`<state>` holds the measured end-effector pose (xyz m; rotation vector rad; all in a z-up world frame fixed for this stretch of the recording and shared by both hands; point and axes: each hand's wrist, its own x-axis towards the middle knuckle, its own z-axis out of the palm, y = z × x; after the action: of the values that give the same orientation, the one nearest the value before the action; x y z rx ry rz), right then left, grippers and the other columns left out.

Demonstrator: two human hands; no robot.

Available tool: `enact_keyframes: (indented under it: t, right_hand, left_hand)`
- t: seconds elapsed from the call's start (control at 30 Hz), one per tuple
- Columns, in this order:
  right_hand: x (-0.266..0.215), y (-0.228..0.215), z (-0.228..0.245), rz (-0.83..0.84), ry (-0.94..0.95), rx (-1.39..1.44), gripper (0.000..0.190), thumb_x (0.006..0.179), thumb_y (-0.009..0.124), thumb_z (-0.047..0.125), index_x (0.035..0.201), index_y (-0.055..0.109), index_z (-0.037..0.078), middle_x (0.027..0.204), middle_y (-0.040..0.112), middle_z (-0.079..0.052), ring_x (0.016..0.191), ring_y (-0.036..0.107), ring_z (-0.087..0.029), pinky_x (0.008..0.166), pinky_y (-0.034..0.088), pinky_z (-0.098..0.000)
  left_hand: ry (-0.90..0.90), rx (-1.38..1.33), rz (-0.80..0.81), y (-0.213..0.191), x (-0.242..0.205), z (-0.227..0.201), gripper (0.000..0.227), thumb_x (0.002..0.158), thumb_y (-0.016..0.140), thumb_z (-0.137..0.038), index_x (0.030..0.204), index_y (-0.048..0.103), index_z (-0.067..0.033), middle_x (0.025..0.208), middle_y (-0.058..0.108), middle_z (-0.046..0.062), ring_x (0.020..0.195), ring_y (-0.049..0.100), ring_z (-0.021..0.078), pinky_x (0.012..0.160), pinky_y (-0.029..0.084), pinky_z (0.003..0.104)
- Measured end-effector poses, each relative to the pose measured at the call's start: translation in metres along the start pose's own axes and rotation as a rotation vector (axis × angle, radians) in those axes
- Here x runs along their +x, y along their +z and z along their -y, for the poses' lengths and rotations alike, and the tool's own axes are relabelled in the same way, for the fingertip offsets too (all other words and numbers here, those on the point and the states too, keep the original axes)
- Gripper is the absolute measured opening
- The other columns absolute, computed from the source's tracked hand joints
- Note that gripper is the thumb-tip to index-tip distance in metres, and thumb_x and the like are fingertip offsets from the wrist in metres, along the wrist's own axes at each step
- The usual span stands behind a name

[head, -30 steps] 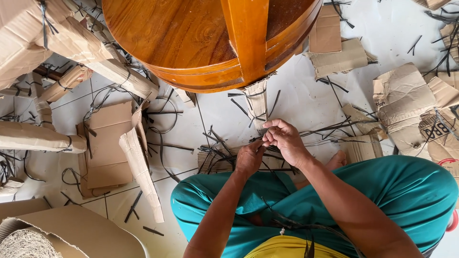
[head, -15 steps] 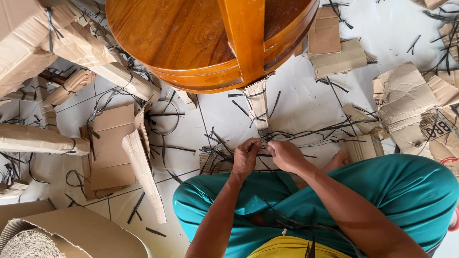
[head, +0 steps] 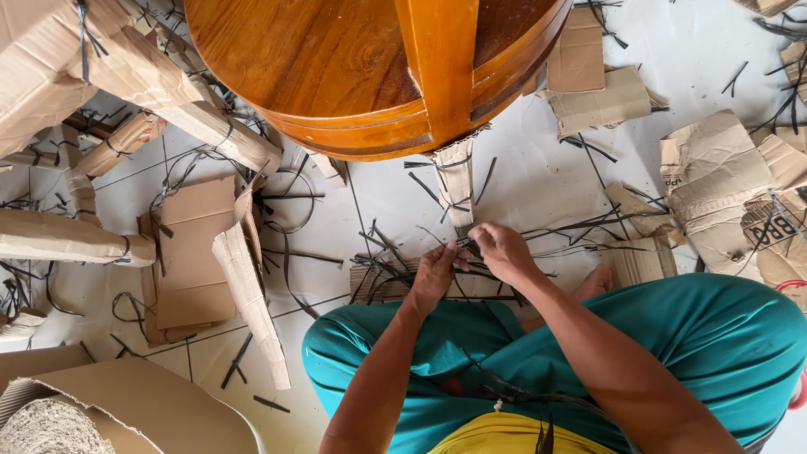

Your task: The person sits on the floor and wraps a wooden chair leg with strips of cardboard and black plastic ties. They repeatedly cut ties with scissors and secure the cardboard around the leg.

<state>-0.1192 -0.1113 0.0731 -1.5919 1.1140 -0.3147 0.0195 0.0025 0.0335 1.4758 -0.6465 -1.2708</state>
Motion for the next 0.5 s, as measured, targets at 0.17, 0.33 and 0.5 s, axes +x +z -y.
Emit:
enact_keyframes:
  t: [0.17, 0.33, 0.5]
  right_hand:
    - [0.005, 0.019, -0.007, 0.037, 0.063, 0.167, 0.024, 0.096, 0.068, 0.028, 0.105, 0.078, 0.009, 0.073, 0.070, -0.011, 0.063, 0.068, -0.020, 0.054, 0.058, -0.0385]
    - [0.004, 0.029, -0.007, 0.068, 0.091, 0.405, 0.021, 0.099, 0.061, 0.019, 0.109, 0.074, 0.006, 0.065, 0.061, -0.005, 0.057, 0.059, -0.014, 0.051, 0.046, -0.0264]
    - [-0.001, 0.016, 0.009, 0.202, 0.182, 0.549, 0.036, 0.102, 0.049, 0.012, 0.134, 0.065, 0.006, 0.064, 0.051, -0.001, 0.053, 0.048, -0.007, 0.045, 0.037, -0.0196]
  left_hand:
    - [-0.088, -0.037, -0.009, 0.001, 0.004, 0.001, 0.044, 0.112, 0.050, -0.040, 0.102, 0.074, -0.0037, 0.076, 0.073, 0.014, 0.051, 0.049, 0.0094, 0.048, 0.039, 0.023]
    - [-0.187, -0.183, 0.057, -0.006, 0.002, -0.010, 0.045, 0.114, 0.041, -0.038, 0.092, 0.068, -0.0097, 0.070, 0.064, 0.008, 0.051, 0.042, 0.0087, 0.047, 0.034, 0.024]
    - [-0.248, -0.232, 0.144, -0.011, 0.009, 0.000, 0.043, 0.115, 0.035, -0.037, 0.089, 0.061, -0.0140, 0.069, 0.053, 0.002, 0.054, 0.039, 0.0087, 0.050, 0.033, 0.027]
